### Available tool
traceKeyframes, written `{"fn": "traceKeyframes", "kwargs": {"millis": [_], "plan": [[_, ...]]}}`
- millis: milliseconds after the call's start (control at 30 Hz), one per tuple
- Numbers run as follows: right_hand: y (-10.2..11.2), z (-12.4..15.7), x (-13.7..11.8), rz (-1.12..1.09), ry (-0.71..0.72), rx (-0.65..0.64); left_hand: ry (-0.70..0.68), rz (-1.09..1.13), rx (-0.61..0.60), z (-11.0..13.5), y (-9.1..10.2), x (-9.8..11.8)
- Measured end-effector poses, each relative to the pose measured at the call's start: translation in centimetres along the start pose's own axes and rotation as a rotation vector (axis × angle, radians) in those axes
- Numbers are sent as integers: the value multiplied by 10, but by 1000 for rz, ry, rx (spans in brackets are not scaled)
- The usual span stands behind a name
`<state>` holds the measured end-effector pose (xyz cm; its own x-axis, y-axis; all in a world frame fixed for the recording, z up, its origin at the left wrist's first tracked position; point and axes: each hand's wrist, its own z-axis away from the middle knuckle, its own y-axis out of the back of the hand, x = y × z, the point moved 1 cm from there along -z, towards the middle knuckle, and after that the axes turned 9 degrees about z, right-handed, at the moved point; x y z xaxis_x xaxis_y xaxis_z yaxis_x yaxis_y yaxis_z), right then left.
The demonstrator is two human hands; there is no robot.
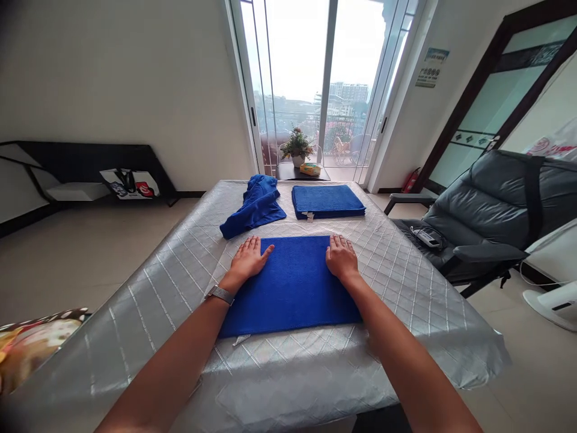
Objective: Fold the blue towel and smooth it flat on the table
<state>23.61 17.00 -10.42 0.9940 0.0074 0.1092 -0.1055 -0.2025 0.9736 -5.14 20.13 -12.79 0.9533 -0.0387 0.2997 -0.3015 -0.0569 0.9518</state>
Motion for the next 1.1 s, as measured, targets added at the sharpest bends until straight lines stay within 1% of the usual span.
{"fn": "traceKeyframes", "kwargs": {"millis": [100, 200, 300, 367, 467, 567, 633, 700, 767, 833, 900, 933, 967, 1000, 1033, 1100], "plan": [[4, 21, 1, -49, 58, -35, -4, -5, 1, 0, 0, 0], [1, 37, 4, -88, 81, -111, -17, -17, 0, -1, -2, -1], [-5, 43, 6, -106, 64, -180, -21, -19, 9, -2, -4, -2], [-7, 44, 6, -116, 56, -183, -31, -20, 23, -2, -5, -3], [-7, 44, 5, -140, 45, -159, -51, -40, 83, 1, 0, -3], [-5, 46, 4, -170, 35, -146, -114, -76, 198, 8, 9, 5], [-4, 46, 3, -192, 26, -141, -196, -77, 233, 16, 12, 22], [-4, 47, 3, -209, 25, -134, -309, -60, 190, 25, 8, 51], [-5, 47, 4, -214, 30, -129, -454, -37, 112, 35, -3, 90], [-6, 48, 6, -205, 45, -126, -577, -2, 57, 45, -20, 130], [-7, 48, 8, -191, 65, -129, -633, 32, 9, 51, -36, 162], [-8, 48, 9, -188, 72, -130, -638, 45, -9, 52, -42, 172], [-8, 48, 10, -187, 73, -131, -626, 56, -23, 53, -47, 178], [-8, 48, 10, -189, 69, -130, -600, 62, -35, 53, -49, 179], [-8, 48, 9, -193, 62, -130, -564, 64, -48, 53, -49, 175], [-7, 47, 8, -203, 46, -127, -480, 56, -73, 53, -44, 155]]}}
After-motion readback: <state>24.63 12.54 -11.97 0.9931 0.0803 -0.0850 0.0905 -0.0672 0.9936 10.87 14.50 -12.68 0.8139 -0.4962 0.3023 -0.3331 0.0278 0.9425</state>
